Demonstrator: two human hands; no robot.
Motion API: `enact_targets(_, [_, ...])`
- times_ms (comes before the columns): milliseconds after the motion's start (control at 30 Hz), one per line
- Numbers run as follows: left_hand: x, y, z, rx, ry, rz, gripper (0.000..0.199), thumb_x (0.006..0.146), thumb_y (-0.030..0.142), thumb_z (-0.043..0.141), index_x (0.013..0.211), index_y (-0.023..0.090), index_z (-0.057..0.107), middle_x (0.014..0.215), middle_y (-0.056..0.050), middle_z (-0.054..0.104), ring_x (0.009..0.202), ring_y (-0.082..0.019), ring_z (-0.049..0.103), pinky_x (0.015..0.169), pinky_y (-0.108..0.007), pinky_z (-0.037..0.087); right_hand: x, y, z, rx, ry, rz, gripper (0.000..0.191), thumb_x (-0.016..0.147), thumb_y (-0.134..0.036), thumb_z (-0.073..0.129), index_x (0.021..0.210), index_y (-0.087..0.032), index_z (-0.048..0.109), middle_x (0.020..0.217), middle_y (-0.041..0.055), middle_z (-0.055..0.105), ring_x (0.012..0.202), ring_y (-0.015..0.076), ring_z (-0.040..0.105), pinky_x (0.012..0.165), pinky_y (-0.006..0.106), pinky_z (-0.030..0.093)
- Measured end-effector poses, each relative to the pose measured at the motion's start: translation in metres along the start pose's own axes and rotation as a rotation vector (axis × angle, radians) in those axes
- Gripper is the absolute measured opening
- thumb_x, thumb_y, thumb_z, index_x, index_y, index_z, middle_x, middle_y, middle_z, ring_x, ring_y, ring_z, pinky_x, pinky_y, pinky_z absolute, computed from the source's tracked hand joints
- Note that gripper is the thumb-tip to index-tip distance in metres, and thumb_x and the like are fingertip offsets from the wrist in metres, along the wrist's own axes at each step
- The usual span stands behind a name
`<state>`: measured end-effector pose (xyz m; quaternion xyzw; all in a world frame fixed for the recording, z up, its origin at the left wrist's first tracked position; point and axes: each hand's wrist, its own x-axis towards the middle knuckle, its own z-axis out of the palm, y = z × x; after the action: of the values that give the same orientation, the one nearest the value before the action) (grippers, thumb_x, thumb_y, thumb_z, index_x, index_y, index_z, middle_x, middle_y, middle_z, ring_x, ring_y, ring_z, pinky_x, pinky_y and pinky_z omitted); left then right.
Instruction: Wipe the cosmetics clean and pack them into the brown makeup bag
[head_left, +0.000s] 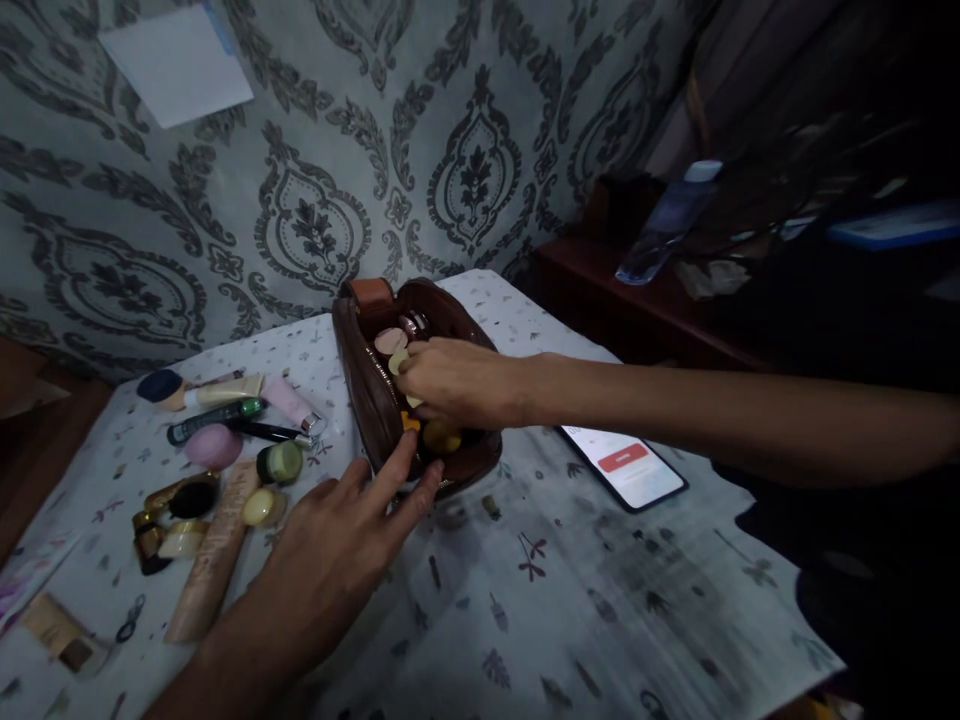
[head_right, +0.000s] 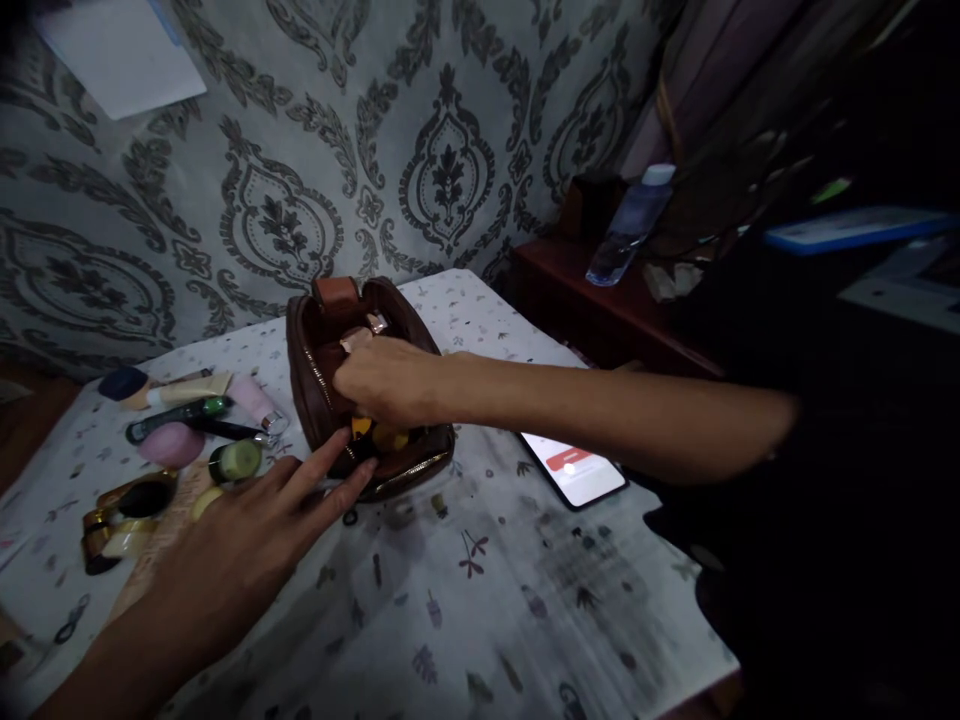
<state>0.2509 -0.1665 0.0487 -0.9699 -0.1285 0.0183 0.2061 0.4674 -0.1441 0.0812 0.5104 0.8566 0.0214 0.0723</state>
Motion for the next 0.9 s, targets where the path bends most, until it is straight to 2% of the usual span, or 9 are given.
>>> enact_targets(100, [-0.001,0.001,-0.002,-0.025,-0.013,-0.022,0.075,0.079,-0.001,0.050,0.147,0.029,0.043,0.153,-0.011,0.045,0.104,-0.024,0.065,0.070,-0.031,0.060,-0.011,0.007,-0.011,-0.057,0.024,0.011,0.018,0.091,-0.017,0.055,0.095,-0.009,0.071,0.099,0.0150,0.071,0.096,0.0258,0.064,0.078,0.034,0.043])
enact_targets(300, [-0.001,0.000,-0.002,-0.033,-0.026,-0.004,0.076,0.078,-0.002,0.048,0.147,0.028,0.042,0.153,-0.013,0.045,0.103,-0.025,0.066,0.069,-0.032,0.061,-0.024,0.012,-0.006,-0.056,-0.112,-0.052,0.017,0.091,-0.016,0.054,0.087,-0.012,0.070,0.085,0.0103,0.071,0.086,0.0222,0.065,0.079,0.034,0.038])
enact_targets(467, [-0.002,-0.001,-0.002,-0.018,-0.051,-0.009,0.080,0.076,-0.004,0.046,0.149,0.028,0.038,0.157,-0.012,0.038,0.107,-0.025,0.066,0.069,-0.031,0.061,-0.024,0.012,-0.004,-0.061,-0.126,-0.053,0.015,0.088,-0.012,0.055,0.085,-0.011,0.070,0.087,0.0118,0.072,0.086,0.0223,0.065,0.078,0.034,0.036])
enact_targets(733, [-0.001,-0.002,-0.003,0.009,-0.041,0.002,0.080,0.075,-0.005,0.049,0.147,0.027,0.042,0.155,-0.011,0.043,0.105,-0.024,0.067,0.070,-0.031,0.062,-0.025,0.013,-0.004,-0.047,-0.113,-0.071,0.016,0.088,-0.010,0.054,0.087,-0.010,0.071,0.088,0.0124,0.072,0.085,0.0217,0.065,0.076,0.033,0.038])
enact_targets(900, [-0.001,-0.003,-0.001,0.017,-0.036,0.012,0.078,0.076,-0.005,0.047,0.147,0.026,0.043,0.155,-0.011,0.043,0.100,-0.023,0.068,0.065,-0.029,0.060,-0.027,0.007,-0.014,-0.047,-0.108,-0.043,0.015,0.088,-0.012,0.056,0.086,-0.009,0.071,0.090,0.0145,0.071,0.088,0.0229,0.064,0.074,0.033,0.040])
